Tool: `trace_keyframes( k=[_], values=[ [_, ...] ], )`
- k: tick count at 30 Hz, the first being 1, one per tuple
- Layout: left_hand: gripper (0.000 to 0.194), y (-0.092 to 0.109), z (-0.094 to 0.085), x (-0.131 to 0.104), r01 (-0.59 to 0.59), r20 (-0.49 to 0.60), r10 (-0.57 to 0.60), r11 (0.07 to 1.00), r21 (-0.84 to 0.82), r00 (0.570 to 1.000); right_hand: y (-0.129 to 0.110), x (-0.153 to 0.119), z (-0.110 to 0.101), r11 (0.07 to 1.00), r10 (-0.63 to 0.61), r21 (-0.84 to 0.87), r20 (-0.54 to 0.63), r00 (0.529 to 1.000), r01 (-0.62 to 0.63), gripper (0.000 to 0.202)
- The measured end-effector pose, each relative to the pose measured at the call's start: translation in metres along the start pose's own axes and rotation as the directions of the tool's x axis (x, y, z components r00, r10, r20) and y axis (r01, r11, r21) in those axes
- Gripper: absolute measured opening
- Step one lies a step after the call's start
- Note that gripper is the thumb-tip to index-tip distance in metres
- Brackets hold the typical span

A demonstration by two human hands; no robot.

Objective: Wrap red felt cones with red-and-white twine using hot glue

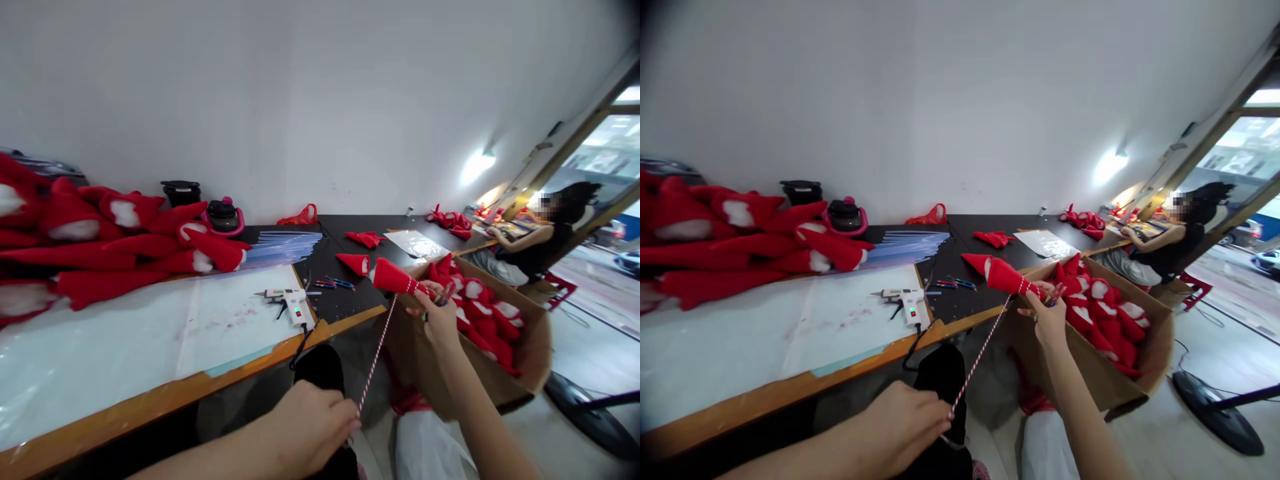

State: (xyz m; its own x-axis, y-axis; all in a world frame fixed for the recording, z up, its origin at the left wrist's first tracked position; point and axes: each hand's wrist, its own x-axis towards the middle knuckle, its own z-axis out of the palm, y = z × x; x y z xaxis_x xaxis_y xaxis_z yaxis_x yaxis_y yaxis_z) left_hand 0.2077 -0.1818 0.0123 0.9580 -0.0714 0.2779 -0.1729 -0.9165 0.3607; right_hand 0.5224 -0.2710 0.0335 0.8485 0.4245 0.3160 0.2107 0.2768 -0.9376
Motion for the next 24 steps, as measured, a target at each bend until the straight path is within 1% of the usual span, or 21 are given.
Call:
trace_keyframes(
  k=[2, 4, 5, 7, 8, 10, 12, 14, 15, 17, 19, 21, 22, 24],
  values=[
    [0.027, -0.007, -0.034, 0.001, 0.039, -0.087, -0.045, 0.997, -0.073, 0.995, 0.002, -0.004, -0.002, 0.998, -0.029, -0.061, 0.026, 0.999, 0.031, 0.038],
    [0.029, -0.019, -0.065, 0.007, 0.095, -0.18, -0.115, 0.989, -0.114, 0.977, -0.002, -0.012, -0.003, 0.991, -0.037, -0.122, 0.069, 0.997, 0.045, 0.036],
    [0.03, -0.026, -0.079, 0.012, 0.117, -0.224, -0.143, 0.985, -0.129, 0.964, -0.005, -0.017, -0.004, 0.984, -0.036, -0.169, 0.111, 0.993, 0.055, 0.034],
    [0.03, -0.041, -0.103, 0.024, 0.127, -0.31, -0.17, 0.98, -0.153, 0.935, -0.014, -0.026, -0.006, 0.952, -0.028, -0.288, 0.249, 0.968, 0.101, 0.03],
    [0.029, -0.049, -0.112, 0.03, 0.115, -0.349, -0.165, 0.98, -0.16, 0.923, -0.018, -0.031, -0.007, 0.928, -0.02, -0.343, 0.335, 0.942, 0.142, 0.028],
    [0.03, -0.063, -0.128, 0.044, 0.092, -0.416, -0.152, 0.983, -0.16, 0.897, -0.028, -0.04, -0.01, 0.885, 0.001, -0.405, 0.494, 0.869, 0.229, 0.025],
    [0.03, -0.078, -0.136, 0.056, 0.096, -0.457, -0.152, 0.985, -0.142, 0.876, -0.038, -0.048, -0.013, 0.881, 0.024, -0.391, 0.602, 0.798, 0.268, 0.022],
    [0.029, -0.097, -0.137, 0.067, 0.122, -0.47, -0.177, 0.982, -0.145, 0.865, -0.047, -0.053, -0.016, 0.898, 0.04, -0.35, 0.667, 0.744, 0.266, 0.019],
    [0.028, -0.107, -0.134, 0.071, 0.134, -0.466, -0.196, 0.978, -0.163, 0.863, -0.052, -0.055, -0.018, 0.909, 0.037, -0.326, 0.683, 0.729, 0.259, 0.018],
    [0.027, -0.126, -0.123, 0.077, 0.147, -0.43, -0.248, 0.956, -0.253, 0.868, -0.06, -0.059, -0.022, 0.932, 0.023, -0.276, 0.689, 0.724, 0.233, 0.017],
    [0.029, -0.142, -0.103, 0.081, 0.15, -0.367, -0.3, 0.911, -0.383, 0.881, -0.065, -0.062, -0.026, 0.957, 0.026, -0.23, 0.672, 0.74, 0.175, 0.016],
    [0.031, -0.149, -0.078, 0.084, 0.147, -0.311, -0.322, 0.867, -0.477, 0.894, -0.068, -0.067, -0.025, 0.983, 0.051, -0.163, 0.669, 0.741, 0.079, 0.016],
    [0.033, -0.148, -0.065, 0.086, 0.143, -0.291, -0.321, 0.853, -0.501, 0.901, -0.068, -0.07, -0.023, 0.993, 0.064, -0.12, 0.664, 0.745, 0.022, 0.016],
    [0.034, -0.138, -0.036, 0.088, 0.133, -0.255, -0.305, 0.841, -0.524, 0.918, -0.066, -0.075, -0.014, 0.995, 0.084, -0.009, 0.621, 0.779, -0.1, 0.02]
  ],
)
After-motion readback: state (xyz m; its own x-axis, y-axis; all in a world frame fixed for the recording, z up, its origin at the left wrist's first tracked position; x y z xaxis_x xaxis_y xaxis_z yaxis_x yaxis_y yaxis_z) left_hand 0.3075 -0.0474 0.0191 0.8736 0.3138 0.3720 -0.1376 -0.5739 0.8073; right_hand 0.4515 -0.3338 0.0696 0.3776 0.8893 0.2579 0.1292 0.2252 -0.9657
